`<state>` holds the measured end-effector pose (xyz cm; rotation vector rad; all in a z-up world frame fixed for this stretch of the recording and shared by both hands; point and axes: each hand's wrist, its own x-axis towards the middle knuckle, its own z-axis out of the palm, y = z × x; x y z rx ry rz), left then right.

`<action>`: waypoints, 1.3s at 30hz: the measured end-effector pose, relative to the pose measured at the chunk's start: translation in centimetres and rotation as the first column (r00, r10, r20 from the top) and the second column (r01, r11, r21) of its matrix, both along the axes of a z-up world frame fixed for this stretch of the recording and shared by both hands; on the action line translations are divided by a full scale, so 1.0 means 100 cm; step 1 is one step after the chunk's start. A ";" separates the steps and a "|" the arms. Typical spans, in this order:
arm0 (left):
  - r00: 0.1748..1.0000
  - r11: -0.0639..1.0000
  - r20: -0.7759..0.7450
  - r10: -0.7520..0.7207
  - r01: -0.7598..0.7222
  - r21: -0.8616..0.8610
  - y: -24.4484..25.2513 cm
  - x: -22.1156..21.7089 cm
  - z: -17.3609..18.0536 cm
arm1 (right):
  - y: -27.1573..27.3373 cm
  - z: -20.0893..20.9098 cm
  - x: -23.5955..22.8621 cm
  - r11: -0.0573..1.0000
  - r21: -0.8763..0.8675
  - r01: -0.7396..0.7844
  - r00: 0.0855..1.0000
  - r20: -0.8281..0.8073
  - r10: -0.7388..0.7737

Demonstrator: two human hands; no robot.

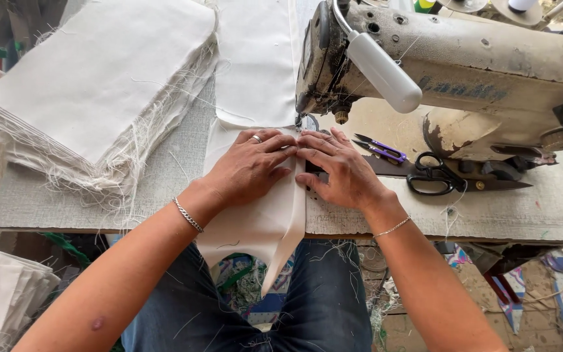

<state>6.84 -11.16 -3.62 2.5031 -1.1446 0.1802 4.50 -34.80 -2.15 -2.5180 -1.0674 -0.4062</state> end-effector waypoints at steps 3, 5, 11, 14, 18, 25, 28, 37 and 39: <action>1.000 1.000 0.014 -0.010 0.009 0.026 0.001 0.003 0.000 | 0.001 0.000 0.000 1.000 0.019 0.007 1.000 0.001 -0.007; 0.999 0.999 0.047 -0.027 0.025 0.030 0.003 0.014 0.002 | 0.001 -0.003 0.007 0.999 0.021 0.026 0.999 0.030 -0.026; 0.967 0.992 0.233 0.100 -0.077 -0.105 -0.007 -0.029 -0.001 | -0.001 -0.009 0.012 0.997 0.009 0.078 0.996 0.043 -0.078; 0.967 0.939 0.033 0.253 -0.237 -0.248 -0.013 -0.131 0.011 | 0.001 -0.011 0.003 0.997 -0.011 0.082 0.997 0.013 -0.082; 0.874 0.842 -0.056 0.482 -0.480 -0.247 -0.021 -0.199 -0.045 | 0.012 0.001 -0.022 0.988 0.111 0.105 0.981 0.152 -0.121; 0.829 0.712 -0.143 0.541 -0.542 -0.447 -0.040 -0.197 -0.062 | 0.051 -0.006 -0.181 0.752 0.594 0.286 0.932 0.012 -0.363; 0.793 0.633 -0.434 0.428 -0.606 -0.482 -0.041 -0.208 -0.033 | 0.052 -0.042 -0.208 0.582 0.546 0.602 0.795 -0.475 -0.377; 0.299 0.513 -0.952 0.065 -0.828 -0.225 -0.031 -0.250 0.038 | 0.064 -0.020 -0.221 0.245 0.535 0.809 0.474 -0.839 0.268; 0.321 0.587 -0.938 0.135 -0.788 -0.185 -0.031 -0.262 0.032 | 0.064 -0.026 -0.223 0.155 0.474 0.867 0.386 -0.834 0.394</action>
